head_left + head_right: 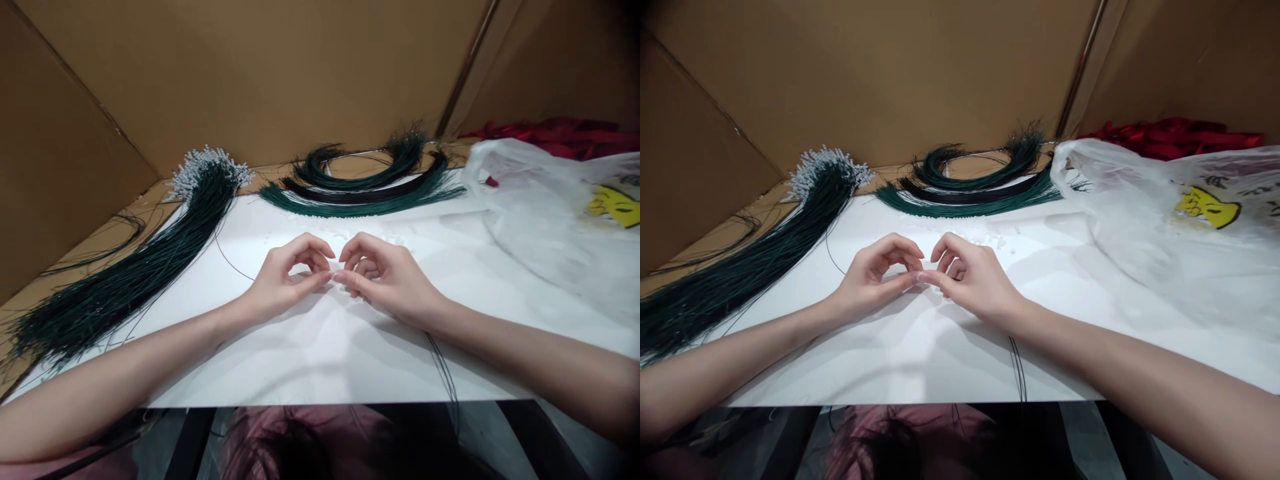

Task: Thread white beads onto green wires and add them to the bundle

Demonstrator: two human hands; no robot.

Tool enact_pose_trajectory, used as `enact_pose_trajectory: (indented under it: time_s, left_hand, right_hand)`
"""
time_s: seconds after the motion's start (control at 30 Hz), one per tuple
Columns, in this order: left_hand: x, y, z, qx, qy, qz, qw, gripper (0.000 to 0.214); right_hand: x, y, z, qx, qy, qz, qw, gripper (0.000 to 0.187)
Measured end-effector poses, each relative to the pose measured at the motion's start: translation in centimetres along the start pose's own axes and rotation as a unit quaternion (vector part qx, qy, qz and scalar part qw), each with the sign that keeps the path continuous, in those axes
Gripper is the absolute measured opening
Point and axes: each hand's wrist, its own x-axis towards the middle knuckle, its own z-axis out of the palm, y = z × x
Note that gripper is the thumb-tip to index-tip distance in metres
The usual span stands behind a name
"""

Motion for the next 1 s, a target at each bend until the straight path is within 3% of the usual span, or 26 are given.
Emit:
enact_pose_trajectory:
  time_s: [0.17,0.57,0.7,1.0]
  left_hand:
    - [0.1,0.0,-0.2,-0.001,0.008,-0.001,1.0,0.021]
    - [0.1,0.1,-0.1,-0.001,-0.011,0.015,1.0,0.021]
    - [0.2,0.1,-0.1,-0.017,-0.024,0.011,1.0,0.023]
    - [0.2,-0.1,-1.1,-0.01,0.004,-0.017,1.0,0.02]
  right_hand:
    - [0.2,-0.1,-0.7,-0.043,-0.016,-0.013,0.999,0.013]
    - [0.2,0.3,-0.9,-0.069,-0.037,-0.075,0.994,0.019]
    - [0.4,0.3,-0.8,-0.069,-0.036,-0.064,0.995,0.018]
    - [0.4,0.4,-1.0,-0.054,-0.02,-0.048,0.997,0.014]
